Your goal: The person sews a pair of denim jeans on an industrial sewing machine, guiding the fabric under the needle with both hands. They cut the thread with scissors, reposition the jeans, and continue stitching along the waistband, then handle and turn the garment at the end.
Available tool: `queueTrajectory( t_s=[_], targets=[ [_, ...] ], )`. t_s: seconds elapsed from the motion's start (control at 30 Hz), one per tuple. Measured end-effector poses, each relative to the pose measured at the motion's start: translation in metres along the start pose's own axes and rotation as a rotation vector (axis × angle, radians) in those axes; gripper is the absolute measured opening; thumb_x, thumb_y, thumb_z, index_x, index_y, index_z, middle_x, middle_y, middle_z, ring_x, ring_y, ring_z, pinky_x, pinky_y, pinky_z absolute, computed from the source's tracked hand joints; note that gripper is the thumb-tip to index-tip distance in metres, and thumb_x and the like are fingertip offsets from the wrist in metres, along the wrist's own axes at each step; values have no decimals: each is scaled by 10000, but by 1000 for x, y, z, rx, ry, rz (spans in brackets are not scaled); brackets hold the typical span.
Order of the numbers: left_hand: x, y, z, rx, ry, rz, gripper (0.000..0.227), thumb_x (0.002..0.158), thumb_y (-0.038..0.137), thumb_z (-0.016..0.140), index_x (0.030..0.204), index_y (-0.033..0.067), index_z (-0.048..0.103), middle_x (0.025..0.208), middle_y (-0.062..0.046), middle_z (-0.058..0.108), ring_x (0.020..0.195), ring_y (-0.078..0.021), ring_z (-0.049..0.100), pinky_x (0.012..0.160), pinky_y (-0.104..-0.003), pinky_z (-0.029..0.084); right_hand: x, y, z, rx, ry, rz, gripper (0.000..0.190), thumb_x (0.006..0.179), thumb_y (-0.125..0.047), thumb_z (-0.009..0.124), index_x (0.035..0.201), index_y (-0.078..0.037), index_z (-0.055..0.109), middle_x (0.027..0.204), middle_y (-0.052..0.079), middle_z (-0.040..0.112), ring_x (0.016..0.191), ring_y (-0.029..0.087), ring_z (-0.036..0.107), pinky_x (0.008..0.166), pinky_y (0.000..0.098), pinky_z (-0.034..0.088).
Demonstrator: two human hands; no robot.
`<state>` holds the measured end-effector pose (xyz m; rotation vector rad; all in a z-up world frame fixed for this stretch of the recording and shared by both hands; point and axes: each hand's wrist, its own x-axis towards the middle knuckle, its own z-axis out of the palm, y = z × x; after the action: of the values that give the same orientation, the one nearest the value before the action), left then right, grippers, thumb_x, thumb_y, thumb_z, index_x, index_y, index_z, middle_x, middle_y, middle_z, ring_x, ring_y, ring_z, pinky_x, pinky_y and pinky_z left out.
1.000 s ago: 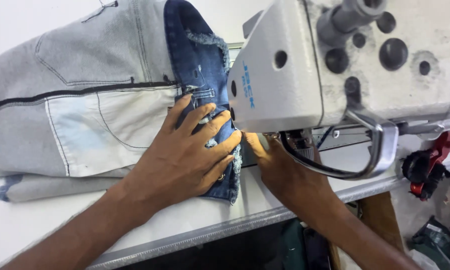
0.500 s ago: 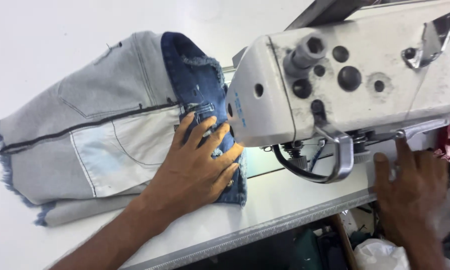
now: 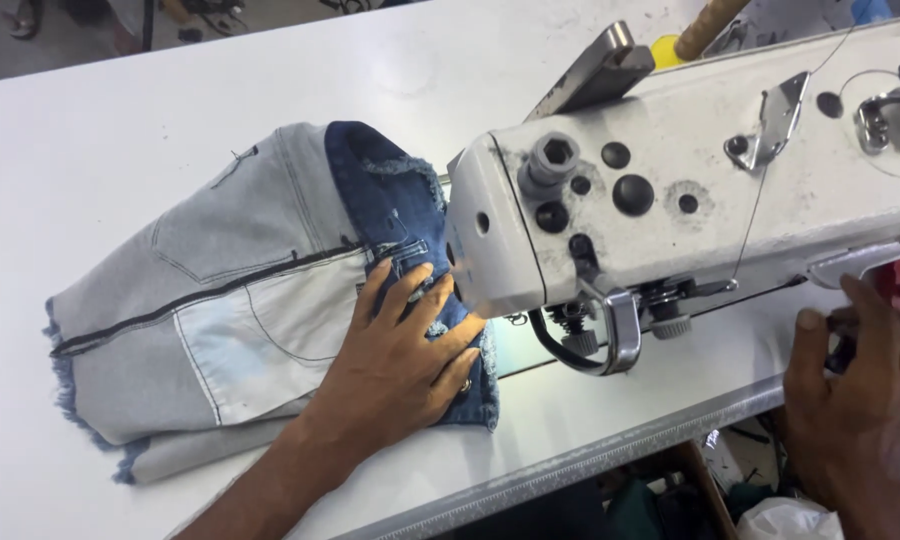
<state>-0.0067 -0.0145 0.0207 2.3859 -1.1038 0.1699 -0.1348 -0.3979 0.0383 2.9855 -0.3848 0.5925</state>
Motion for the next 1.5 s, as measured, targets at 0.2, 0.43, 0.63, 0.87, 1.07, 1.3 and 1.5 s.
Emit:
queueTrajectory(
  t_s=[0.2,0.43,0.63,0.87,1.07,1.3,1.5],
  targets=[
    [-2,1,1,-22,-3,-24,326,944,339,662,1218,167,699,1332,-220,602,1360,-380,444,1185,-602,235,-51,37,35,-4,59,-37,215,1131,-99,699,1299,19,636,1087,143,631,1010,246,603,889,331,508],
    [-27,9,-26,-11,77,-98,353,930,338,659,1240,174,696,1384,-181,592,1354,-394,433,1179,-596,230,-79,63,34,27,-161,150,417,955,-183,723,1306,32,657,993,197,710,969,301,714,965,420,585],
    [-88,45,-46,-46,-20,-285,438,928,370,645,1303,143,655,1418,-182,540,1378,-403,393,1171,-613,172,-186,55,109,615,-380,374,548,884,-278,683,1361,-10,666,922,184,777,917,272,771,916,406,595],
    [-119,69,-62,-173,151,-307,501,928,315,708,1312,6,618,1451,-216,509,1397,-422,440,1166,-552,313,-153,-132,-8,632,-227,168,250,853,-242,734,1079,-139,757,992,94,776,978,206,757,904,386,603],
    [-110,59,-62,-151,55,-411,455,1007,329,643,1373,57,639,1374,-94,597,1312,-309,559,1144,-496,441,-54,-71,-76,255,-60,246,267,1071,-251,635,1198,-35,726,1070,190,711,839,289,705,772,408,564],
    [-79,88,-93,-63,-587,-698,607,1002,578,509,1547,313,472,1408,-149,488,1333,-348,426,1168,-519,301,-22,51,-19,-17,-16,261,420,999,-299,702,1218,59,721,994,310,659,750,440,690,637,487,568],
    [-146,88,-55,-45,-47,-266,730,888,527,677,1420,58,503,1419,-229,466,1373,-425,362,1112,-617,202,-40,95,23,-67,-222,309,471,1098,-384,710,1045,83,750,805,258,733,778,377,719,785,460,578]
  ],
)
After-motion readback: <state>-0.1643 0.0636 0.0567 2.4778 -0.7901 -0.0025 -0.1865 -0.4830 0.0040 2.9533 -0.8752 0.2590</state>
